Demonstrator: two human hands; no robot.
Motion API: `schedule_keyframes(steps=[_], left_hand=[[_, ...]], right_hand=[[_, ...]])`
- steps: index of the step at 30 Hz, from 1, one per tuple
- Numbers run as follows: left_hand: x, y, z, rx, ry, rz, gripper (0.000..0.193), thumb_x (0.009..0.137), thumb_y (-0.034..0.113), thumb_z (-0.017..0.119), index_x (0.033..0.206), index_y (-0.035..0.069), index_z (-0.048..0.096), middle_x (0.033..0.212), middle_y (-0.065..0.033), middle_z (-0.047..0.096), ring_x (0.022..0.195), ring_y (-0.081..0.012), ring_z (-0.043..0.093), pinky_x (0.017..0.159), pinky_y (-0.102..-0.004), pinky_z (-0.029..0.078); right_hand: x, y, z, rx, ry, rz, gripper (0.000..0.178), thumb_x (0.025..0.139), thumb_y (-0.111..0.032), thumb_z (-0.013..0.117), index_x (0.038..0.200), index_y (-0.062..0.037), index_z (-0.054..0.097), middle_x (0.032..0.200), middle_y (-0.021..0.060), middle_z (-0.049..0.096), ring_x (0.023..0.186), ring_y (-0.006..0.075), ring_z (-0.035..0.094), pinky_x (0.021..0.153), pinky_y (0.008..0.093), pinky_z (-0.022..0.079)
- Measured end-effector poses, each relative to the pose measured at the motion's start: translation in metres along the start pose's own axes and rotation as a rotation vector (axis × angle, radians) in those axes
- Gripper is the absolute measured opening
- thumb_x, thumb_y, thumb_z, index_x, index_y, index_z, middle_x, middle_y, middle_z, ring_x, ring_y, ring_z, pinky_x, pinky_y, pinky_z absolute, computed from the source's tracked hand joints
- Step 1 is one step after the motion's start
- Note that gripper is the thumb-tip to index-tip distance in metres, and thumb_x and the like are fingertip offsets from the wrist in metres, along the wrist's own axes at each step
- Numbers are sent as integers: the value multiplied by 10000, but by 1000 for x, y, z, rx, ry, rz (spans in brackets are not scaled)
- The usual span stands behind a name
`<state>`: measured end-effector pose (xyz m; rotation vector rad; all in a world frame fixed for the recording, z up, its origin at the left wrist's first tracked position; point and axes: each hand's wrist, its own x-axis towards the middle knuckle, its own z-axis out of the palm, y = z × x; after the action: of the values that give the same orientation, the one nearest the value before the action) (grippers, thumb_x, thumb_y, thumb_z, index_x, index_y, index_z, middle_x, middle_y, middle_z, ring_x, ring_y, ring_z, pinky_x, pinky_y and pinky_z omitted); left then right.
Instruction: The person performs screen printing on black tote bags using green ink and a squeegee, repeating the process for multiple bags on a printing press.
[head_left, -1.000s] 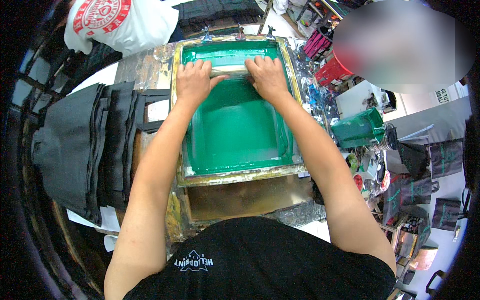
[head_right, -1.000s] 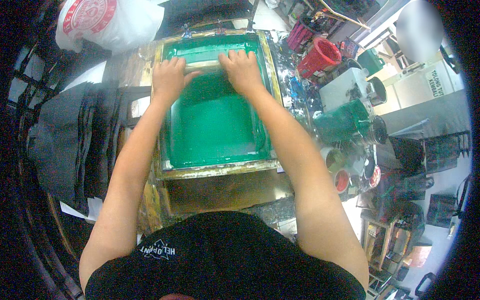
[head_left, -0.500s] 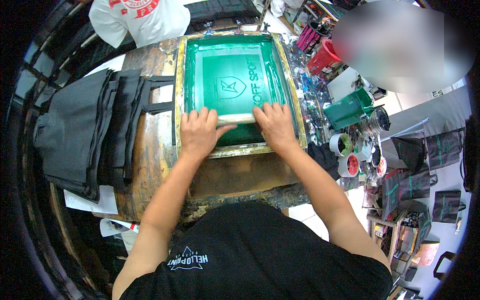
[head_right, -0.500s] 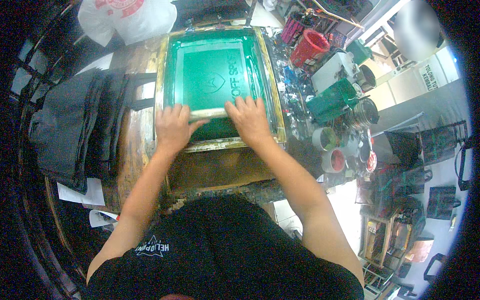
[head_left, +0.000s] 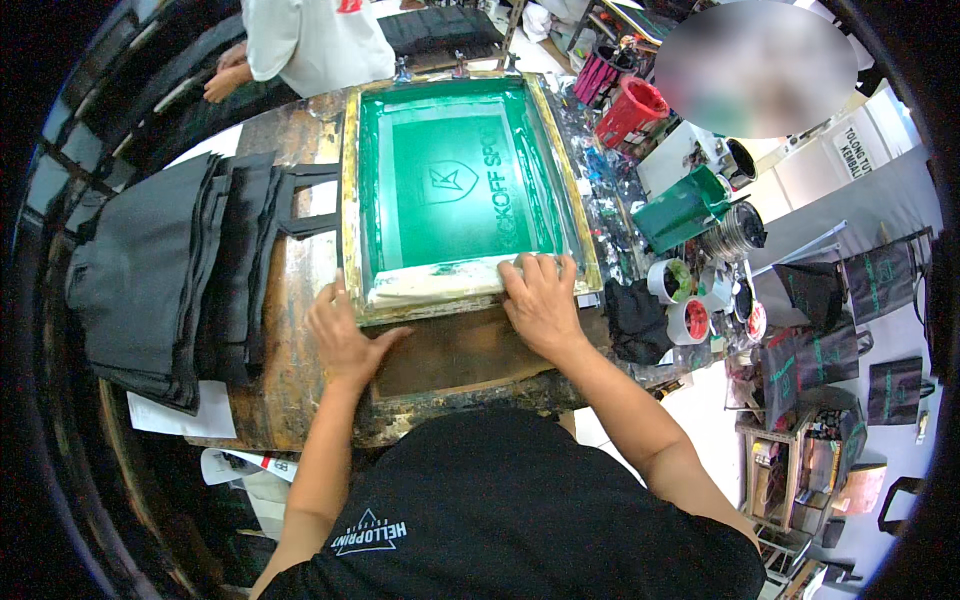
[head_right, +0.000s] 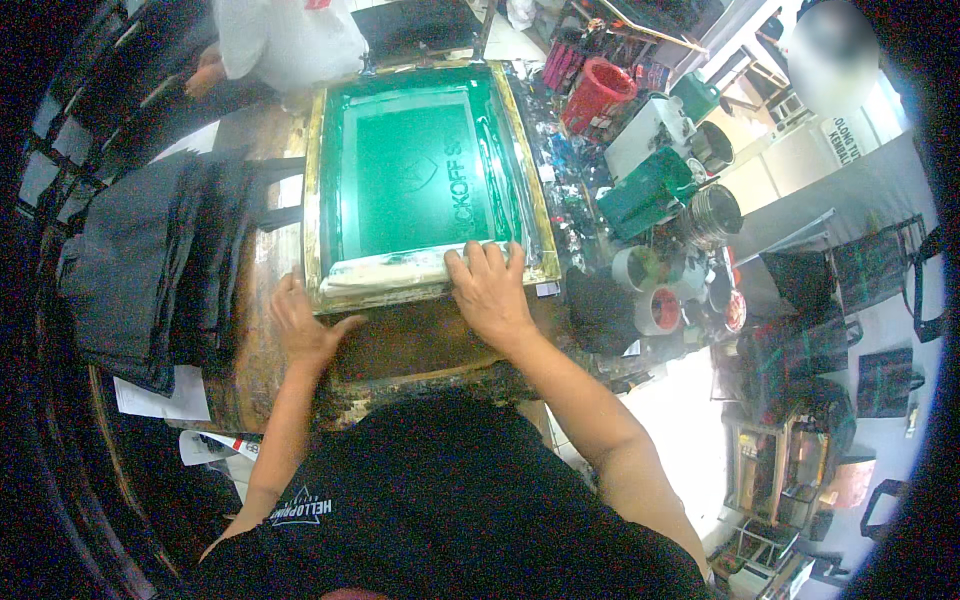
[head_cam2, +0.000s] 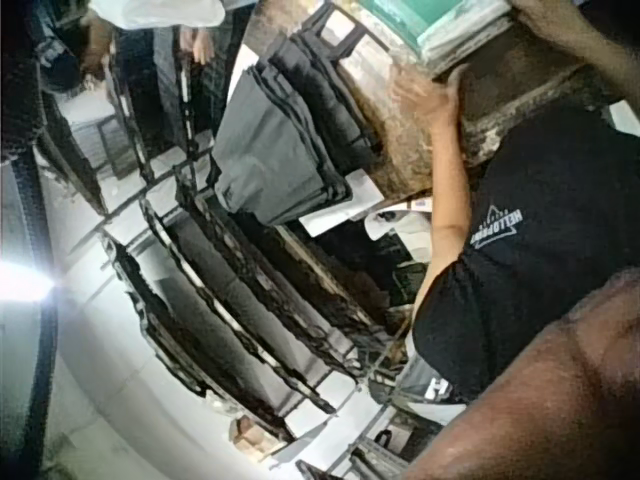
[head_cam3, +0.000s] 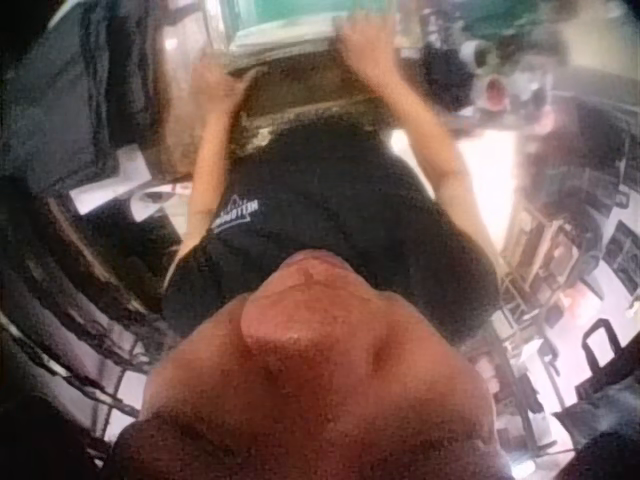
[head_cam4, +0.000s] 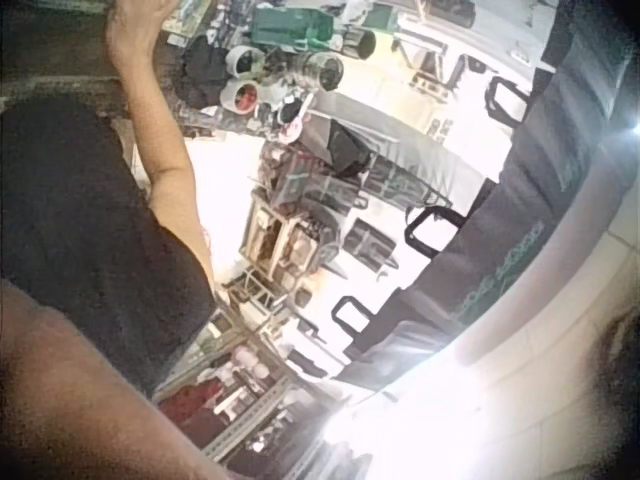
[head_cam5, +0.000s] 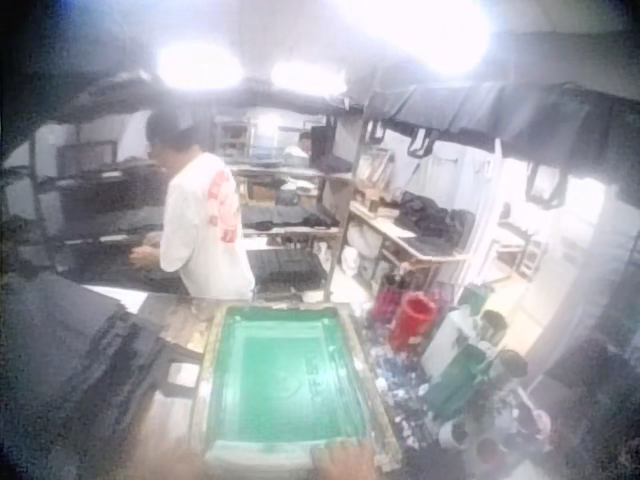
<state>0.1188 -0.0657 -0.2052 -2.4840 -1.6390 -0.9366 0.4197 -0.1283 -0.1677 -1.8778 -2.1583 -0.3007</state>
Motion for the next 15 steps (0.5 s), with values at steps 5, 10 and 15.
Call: schedule_keyframes(steps=[5, 10, 15], left_hand=[[-8, -25, 0, 11, -174, -121, 754, 630, 461, 969, 1235, 72, 742, 1298, -126, 540, 1249, -345, 452, 1081, -517, 300], [-14, -20, -4, -55, -106, -212, 760, 632, 388, 989, 1271, 66, 732, 1215, -112, 605, 1204, -308, 507, 1073, -485, 334], [8, -9, -8, -848, 89, -408, 779, 783, 265, 967, 1390, -69, 611, 1239, -125, 695, 1062, -212, 661, 953, -337, 523]], right_hand=[[-3, -1, 3, 10, -8, 2, 535, 804, -207, 781, 1301, -142, 593, 1177, 103, 596, 1143, 295, 559, 1067, 583, 336], [12, 3, -22, 52, 3, -18, 534, 806, -290, 804, 1278, -134, 609, 1133, 101, 595, 1107, 294, 563, 1046, 576, 347], [51, 6, -76, 33, 169, -41, 508, 822, -483, 809, 1130, -110, 655, 1037, 101, 593, 1023, 297, 565, 990, 524, 347]])
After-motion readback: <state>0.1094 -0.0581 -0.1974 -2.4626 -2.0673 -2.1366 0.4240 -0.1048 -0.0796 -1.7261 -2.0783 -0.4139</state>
